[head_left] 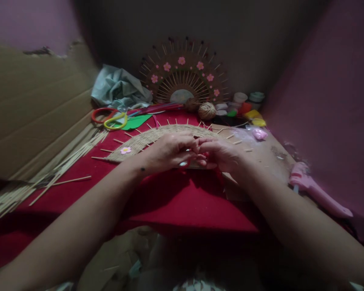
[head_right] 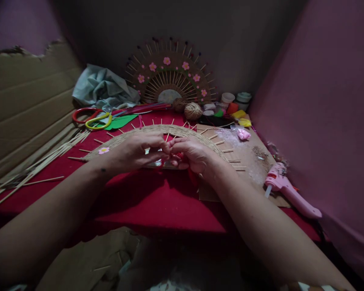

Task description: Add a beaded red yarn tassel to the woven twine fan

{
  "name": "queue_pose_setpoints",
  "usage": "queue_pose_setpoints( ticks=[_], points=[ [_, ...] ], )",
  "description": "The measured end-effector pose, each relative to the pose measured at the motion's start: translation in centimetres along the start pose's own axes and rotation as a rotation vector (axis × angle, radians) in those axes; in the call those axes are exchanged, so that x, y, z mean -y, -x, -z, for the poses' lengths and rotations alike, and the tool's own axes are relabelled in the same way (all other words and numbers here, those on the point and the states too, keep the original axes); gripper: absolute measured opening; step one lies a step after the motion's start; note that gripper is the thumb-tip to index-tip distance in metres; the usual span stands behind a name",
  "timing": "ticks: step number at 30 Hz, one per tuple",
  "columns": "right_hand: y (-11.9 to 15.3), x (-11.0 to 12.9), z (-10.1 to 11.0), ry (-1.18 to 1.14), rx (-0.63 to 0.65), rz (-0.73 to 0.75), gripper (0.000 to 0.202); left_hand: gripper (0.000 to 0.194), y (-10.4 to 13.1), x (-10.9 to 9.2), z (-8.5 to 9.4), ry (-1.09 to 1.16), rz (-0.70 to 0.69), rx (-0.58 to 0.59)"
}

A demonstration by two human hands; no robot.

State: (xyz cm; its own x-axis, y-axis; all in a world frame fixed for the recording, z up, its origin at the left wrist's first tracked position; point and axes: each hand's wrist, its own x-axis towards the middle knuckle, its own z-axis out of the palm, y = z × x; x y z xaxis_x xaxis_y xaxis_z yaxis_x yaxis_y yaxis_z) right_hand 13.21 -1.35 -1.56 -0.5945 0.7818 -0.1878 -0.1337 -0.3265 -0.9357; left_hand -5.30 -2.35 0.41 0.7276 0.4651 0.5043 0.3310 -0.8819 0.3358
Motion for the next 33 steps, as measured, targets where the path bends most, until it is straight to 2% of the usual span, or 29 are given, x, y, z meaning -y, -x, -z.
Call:
queue_pose_setpoints(
  ticks=[2, 6, 8, 12, 17, 23, 26, 30, 33],
  points=[
    [0.0, 0.1, 0.0, -0.017, 0.047, -0.006, 0.008, 0.006, -0.1, -0.1, 0.2, 0.108, 0.105, -0.034],
    [-0.1, 0.2, -0.4, -0.093, 0.087, 0.016, 0.031, 0.005, -0.4, -0.2, 0.2, 0.437, 0.278, -0.145],
    [-0.2, 0.2, -0.7, -0.148, 0.073, 0.053, 0.037, 0.005, -0.6, -0.3, 0.4, 0.511, 0.327, -0.220],
    [-0.1, 0.0, -0.9, -0.166, 0.054, 0.100, 0.043, 0.005, -1.4, -0.5, 1.4, 0.440, 0.420, -0.358],
    [0.2, 0.0, -0.4, -0.146, 0.048, 0.148, 0.051, 0.002, -2.4, -0.6, 2.9, 0.269, 0.394, -0.477],
    [0.9, -0.1, 0.4, -0.115, 0.074, 0.145, 0.039, 0.003, -3.0, -0.8, 3.2, 0.151, 0.355, -0.532],
    [1.1, -0.2, 0.5, -0.044, -0.013, 0.203, 0.033, 0.003, -3.0, -0.8, 3.0, 0.107, 0.352, -0.552],
    [1.2, 0.1, 0.5, 0.195, -0.248, 0.327, 0.024, 0.003, -3.1, -0.9, 3.0, 0.081, 0.359, -0.559],
    [1.4, 0.6, 0.2, 0.278, -0.374, 0.441, 0.016, 0.003, -3.3, -1.3, 3.2, 0.061, 0.356, -0.566]
  ],
)
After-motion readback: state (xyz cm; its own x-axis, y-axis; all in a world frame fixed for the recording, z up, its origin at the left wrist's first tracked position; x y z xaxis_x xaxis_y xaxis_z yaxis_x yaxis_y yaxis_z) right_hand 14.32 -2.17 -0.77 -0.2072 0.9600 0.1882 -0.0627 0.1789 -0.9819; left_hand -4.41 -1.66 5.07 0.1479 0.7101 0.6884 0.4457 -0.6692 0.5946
